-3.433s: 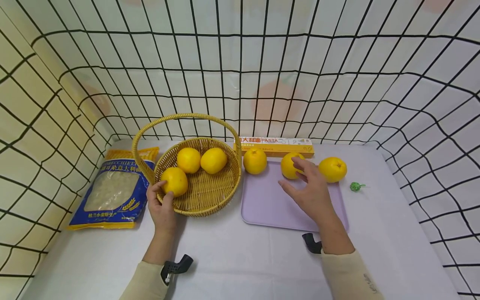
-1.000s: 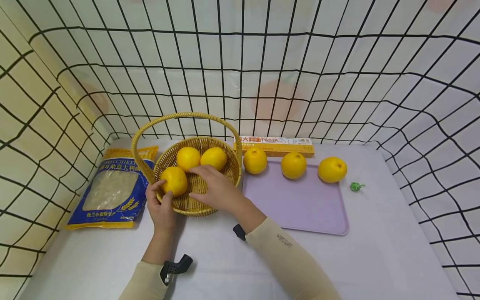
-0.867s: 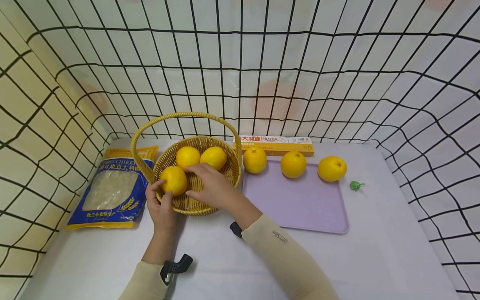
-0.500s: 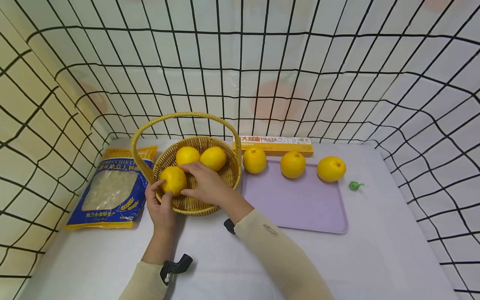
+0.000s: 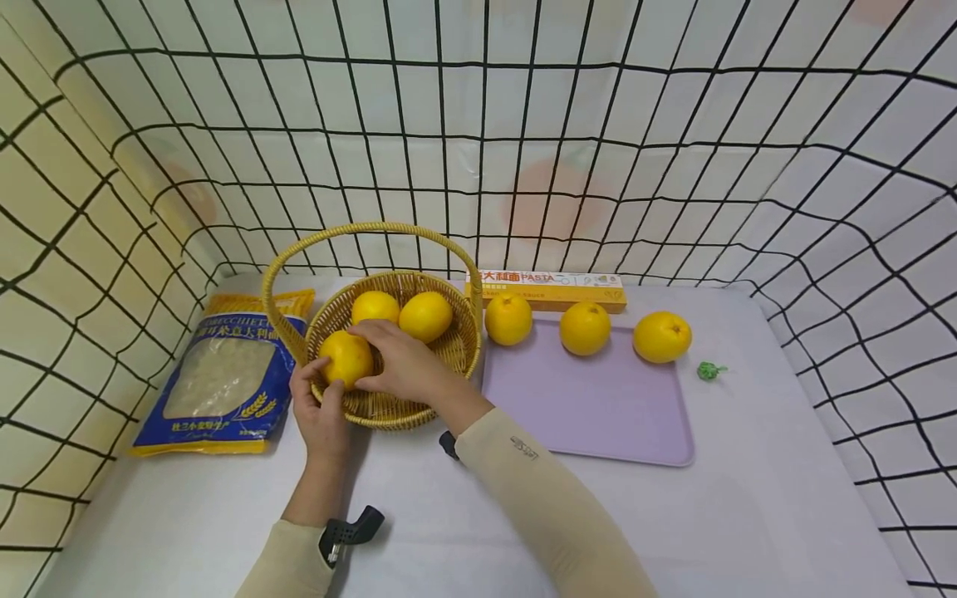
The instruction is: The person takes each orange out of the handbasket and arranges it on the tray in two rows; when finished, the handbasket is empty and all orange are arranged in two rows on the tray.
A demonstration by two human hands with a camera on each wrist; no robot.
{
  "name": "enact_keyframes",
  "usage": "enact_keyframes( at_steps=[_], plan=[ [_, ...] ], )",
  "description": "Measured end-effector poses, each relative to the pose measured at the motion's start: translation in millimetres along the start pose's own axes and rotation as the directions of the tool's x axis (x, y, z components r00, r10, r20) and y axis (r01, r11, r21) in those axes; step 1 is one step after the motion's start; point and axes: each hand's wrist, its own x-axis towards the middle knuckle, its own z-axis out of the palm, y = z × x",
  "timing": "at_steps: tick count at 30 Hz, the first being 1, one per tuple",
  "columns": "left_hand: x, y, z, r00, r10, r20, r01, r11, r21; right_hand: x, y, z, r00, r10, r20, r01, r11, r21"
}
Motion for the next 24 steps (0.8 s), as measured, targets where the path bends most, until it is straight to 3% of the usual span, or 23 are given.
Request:
enact_keyframes(
  at_steps=[24],
  plan=[
    [-0.3, 1.3, -0.2, 1.000, 0.011, -0.014, -0.011, 1.000, -0.003, 14.9, -4, 8, 0.994, 0.004, 0.105, 0.003, 0.998, -0.067]
  ],
)
